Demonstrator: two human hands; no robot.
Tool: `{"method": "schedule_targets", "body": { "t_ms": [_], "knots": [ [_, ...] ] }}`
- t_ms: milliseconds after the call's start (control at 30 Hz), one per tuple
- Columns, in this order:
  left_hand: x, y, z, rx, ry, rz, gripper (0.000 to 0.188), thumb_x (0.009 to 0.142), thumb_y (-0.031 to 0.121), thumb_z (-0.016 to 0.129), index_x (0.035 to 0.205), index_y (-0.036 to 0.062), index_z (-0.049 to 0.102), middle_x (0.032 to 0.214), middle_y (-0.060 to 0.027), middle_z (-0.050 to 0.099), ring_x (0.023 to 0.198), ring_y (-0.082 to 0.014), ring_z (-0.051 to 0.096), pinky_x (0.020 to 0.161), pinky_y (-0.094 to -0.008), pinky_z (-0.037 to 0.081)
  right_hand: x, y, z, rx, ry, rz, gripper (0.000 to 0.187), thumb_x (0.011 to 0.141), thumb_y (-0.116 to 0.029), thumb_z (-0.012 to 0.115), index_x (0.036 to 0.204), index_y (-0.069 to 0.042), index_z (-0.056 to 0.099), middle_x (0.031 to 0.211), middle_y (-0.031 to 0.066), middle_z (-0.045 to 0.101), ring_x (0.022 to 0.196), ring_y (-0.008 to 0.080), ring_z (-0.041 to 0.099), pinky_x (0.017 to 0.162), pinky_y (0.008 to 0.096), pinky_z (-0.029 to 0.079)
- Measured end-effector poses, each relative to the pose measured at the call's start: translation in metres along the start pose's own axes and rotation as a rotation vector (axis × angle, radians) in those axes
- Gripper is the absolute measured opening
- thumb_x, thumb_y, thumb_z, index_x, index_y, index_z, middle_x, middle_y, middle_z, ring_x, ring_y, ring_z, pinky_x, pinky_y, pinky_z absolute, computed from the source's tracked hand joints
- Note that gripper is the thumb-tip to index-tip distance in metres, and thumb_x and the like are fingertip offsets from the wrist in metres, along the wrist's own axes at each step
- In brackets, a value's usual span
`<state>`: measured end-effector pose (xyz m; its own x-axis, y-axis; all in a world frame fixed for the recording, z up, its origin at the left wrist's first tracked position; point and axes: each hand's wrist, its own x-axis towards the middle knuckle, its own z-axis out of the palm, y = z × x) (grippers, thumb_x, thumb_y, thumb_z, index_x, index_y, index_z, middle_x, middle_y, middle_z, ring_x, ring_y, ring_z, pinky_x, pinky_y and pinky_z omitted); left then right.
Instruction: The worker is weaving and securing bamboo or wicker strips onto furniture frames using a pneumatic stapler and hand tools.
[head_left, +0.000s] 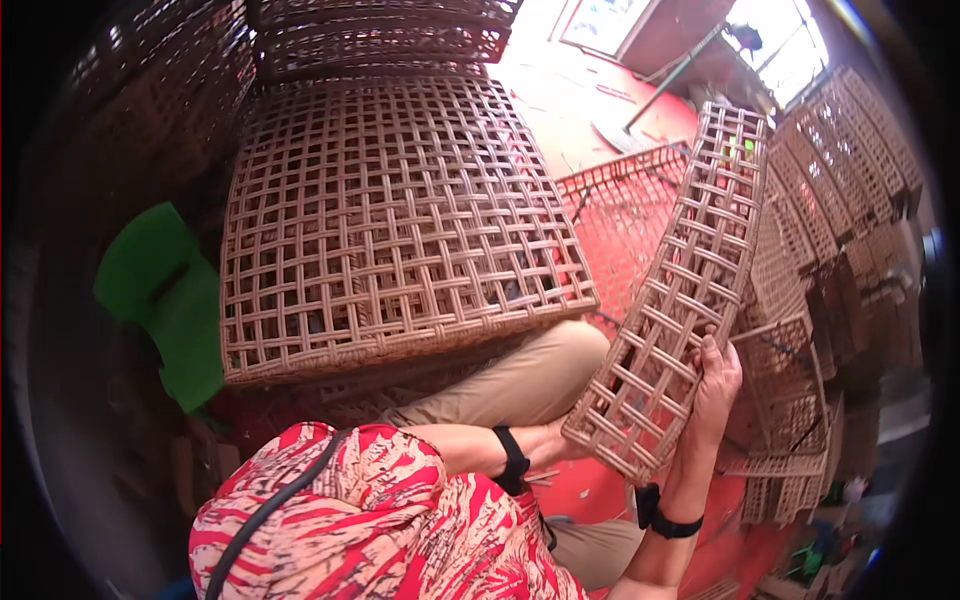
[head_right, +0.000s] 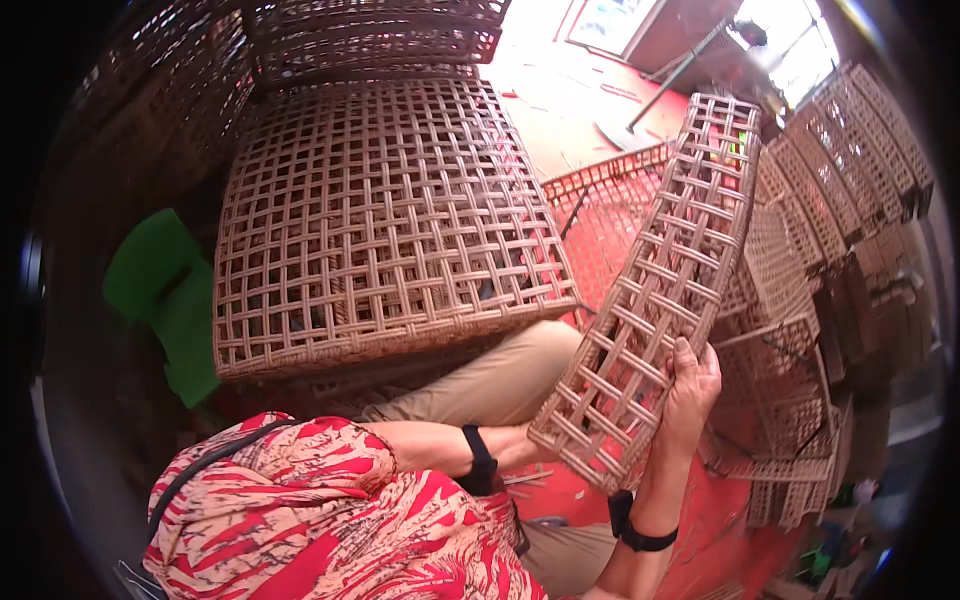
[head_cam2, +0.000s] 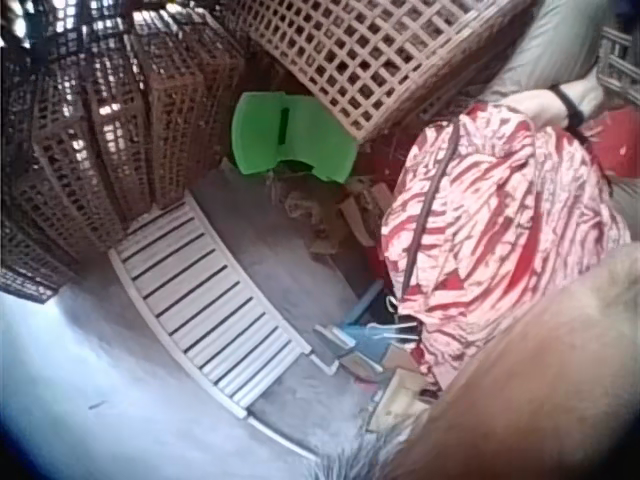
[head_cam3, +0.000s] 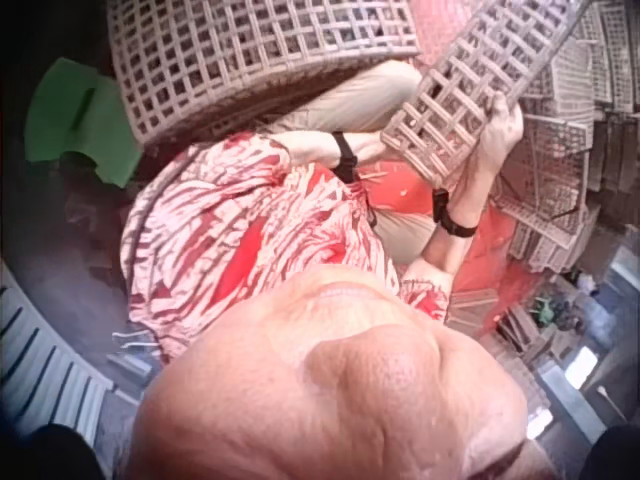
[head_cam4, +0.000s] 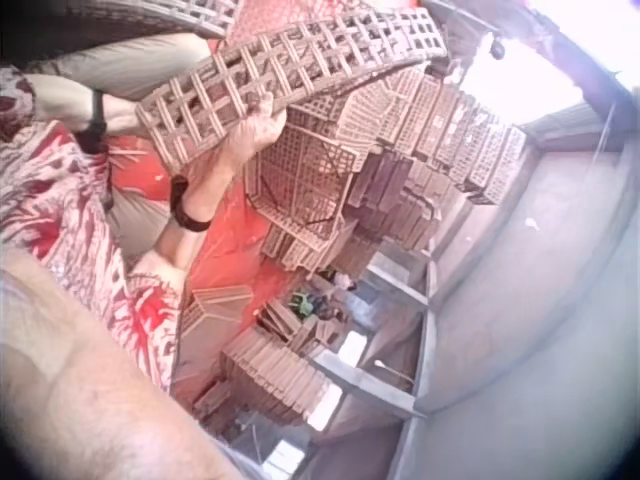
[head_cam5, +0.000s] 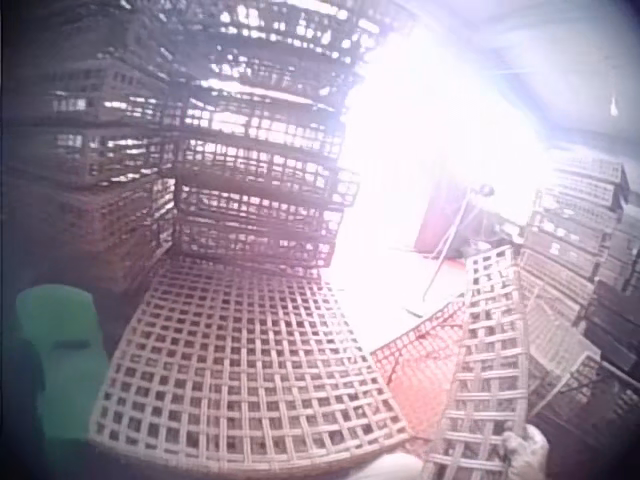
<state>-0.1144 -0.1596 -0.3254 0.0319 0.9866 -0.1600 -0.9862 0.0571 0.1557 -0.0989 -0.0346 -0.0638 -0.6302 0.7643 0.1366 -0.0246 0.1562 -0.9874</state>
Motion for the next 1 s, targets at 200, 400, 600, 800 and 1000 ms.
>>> {"method": "schedule_targets", "body": {
  "t_ms": [200, 400, 600, 800, 1000],
  "knots": [
    [-0.009, 0.006, 0.080, -0.211, -0.446, 0.011, 0.049, 0.103, 0.049, 0.051, 0.140, 0.0174, 0.055, 0.136, -0.0079, 0.059, 0.127, -0.0238, 0.054, 0.110, -0.0466, 0.044, -0.009, -0.085, 0.039, -0.206, -0.064, -0.064, 0.017, 0.102, -0.018, 0.065, 0.111, -0.003, 0.065, 0.074, -0.0063, 0.052, 0.057, 0.0019, 0.045, 0.048, 0.0200, 0.034],
    [-0.112, 0.059, 0.135, -0.226, -0.950, 0.135, 0.047, 0.106, 0.038, 0.052, 0.146, 0.0127, 0.049, 0.150, -0.0143, 0.051, 0.139, -0.0300, 0.048, 0.121, -0.0478, 0.035, -0.032, -0.183, 0.141, -0.386, -0.310, -0.200, 0.019, 0.094, -0.024, 0.067, 0.094, -0.005, 0.064, 0.071, -0.0044, 0.052, 0.056, 0.0040, 0.047, 0.047, 0.0231, 0.035],
    [-0.266, 0.094, 0.117, 0.266, -0.346, 0.350, 0.067, 0.108, 0.047, 0.041, 0.156, 0.0016, 0.036, 0.152, -0.0270, 0.047, 0.135, -0.0350, 0.053, 0.119, -0.0522, 0.034, -0.107, -0.215, 0.310, -0.082, -0.943, -0.323, 0.035, 0.089, -0.034, 0.073, 0.086, 0.000, 0.067, 0.076, 0.0081, 0.064, 0.069, 0.0193, 0.063, 0.061, 0.0365, 0.052],
    [-0.395, 0.074, 0.019, -0.100, 0.006, 0.394, 0.072, 0.109, 0.056, 0.025, 0.141, -0.0011, 0.054, 0.118, -0.0225, 0.071, 0.103, -0.0336, 0.071, 0.096, -0.0481, 0.055, -0.157, -0.193, 0.280, -0.441, -1.193, -0.679, 0.077, 0.096, -0.044, 0.067, 0.152, 0.002, 0.041, 0.141, 0.0253, 0.057, 0.125, 0.0320, 0.061, 0.102, 0.0394, 0.050],
    [-0.382, 0.038, 0.020, 0.677, 0.639, 0.653, 0.027, 0.109, 0.025, 0.054, 0.112, 0.0018, 0.067, 0.097, -0.0055, 0.071, 0.083, -0.0150, 0.069, 0.081, -0.0279, 0.056, -0.030, -0.087, 0.174, -0.674, -0.541, -0.379, 0.070, 0.097, -0.033, 0.068, 0.151, 0.004, 0.044, 0.149, 0.0218, 0.053, 0.134, 0.0265, 0.055, 0.109, 0.0372, 0.045]
  ]
}}
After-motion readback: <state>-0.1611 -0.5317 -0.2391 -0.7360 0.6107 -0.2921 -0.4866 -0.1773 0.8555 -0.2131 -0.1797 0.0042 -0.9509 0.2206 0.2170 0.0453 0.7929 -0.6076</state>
